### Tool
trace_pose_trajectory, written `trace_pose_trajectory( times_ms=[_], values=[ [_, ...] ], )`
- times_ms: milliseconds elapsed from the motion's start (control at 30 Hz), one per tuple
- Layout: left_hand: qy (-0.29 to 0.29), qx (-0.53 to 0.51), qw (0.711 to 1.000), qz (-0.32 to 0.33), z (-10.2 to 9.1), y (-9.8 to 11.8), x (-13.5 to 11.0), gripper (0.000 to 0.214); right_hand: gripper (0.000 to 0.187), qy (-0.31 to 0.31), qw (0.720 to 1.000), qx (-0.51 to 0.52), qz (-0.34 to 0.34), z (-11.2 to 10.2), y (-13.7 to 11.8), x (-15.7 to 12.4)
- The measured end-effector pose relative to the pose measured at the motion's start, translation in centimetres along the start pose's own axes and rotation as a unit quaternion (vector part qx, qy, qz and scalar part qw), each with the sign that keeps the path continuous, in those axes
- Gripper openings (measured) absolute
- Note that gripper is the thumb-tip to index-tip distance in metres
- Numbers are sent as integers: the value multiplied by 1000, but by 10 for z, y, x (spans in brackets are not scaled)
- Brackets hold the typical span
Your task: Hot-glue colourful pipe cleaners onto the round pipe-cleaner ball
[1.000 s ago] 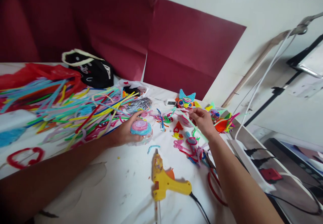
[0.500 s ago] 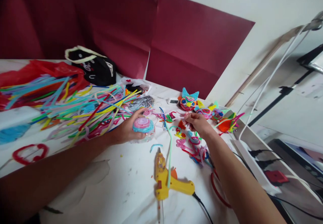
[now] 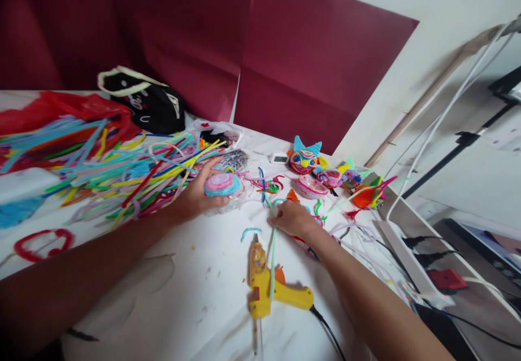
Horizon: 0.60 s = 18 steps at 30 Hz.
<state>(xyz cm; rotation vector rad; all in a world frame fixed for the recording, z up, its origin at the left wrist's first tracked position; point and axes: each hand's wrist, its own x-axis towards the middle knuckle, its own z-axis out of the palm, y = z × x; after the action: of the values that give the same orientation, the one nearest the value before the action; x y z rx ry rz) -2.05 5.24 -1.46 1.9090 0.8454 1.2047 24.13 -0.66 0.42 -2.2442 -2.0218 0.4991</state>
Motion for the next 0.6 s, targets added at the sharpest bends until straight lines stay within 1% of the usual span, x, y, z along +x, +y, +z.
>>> trace_pose_trajectory(
  times_ms=[100,233,300,367,433,533,567,600],
  values=[
    [11,6,999,-34,-3,3,2,96,20,-32,999,-35,5,5,-6,-4],
    [25,-1,999,-34,-4,2,3,95,22,-50,998,-26,3,6,-6,-7],
    [24,-1,999,-30,-3,1,3,94,23,-54,999,-1,3,2,-4,-7],
    [19,-5,999,-29,-2,0,3,93,26,-49,998,32,7,-8,-3,-1],
    [16,-6,999,-27,-2,-1,2,92,27,-26,997,69,8,-24,-4,13],
    [17,-1,999,-33,-1,-1,3,92,26,66,990,122,-9,-50,-9,40],
    [18,-1,999,-38,-1,-1,3,91,26,96,986,132,-20,-54,-11,47],
    [21,-2,999,-43,-1,-1,4,91,25,112,984,137,-32,-56,-14,51]
  ],
)
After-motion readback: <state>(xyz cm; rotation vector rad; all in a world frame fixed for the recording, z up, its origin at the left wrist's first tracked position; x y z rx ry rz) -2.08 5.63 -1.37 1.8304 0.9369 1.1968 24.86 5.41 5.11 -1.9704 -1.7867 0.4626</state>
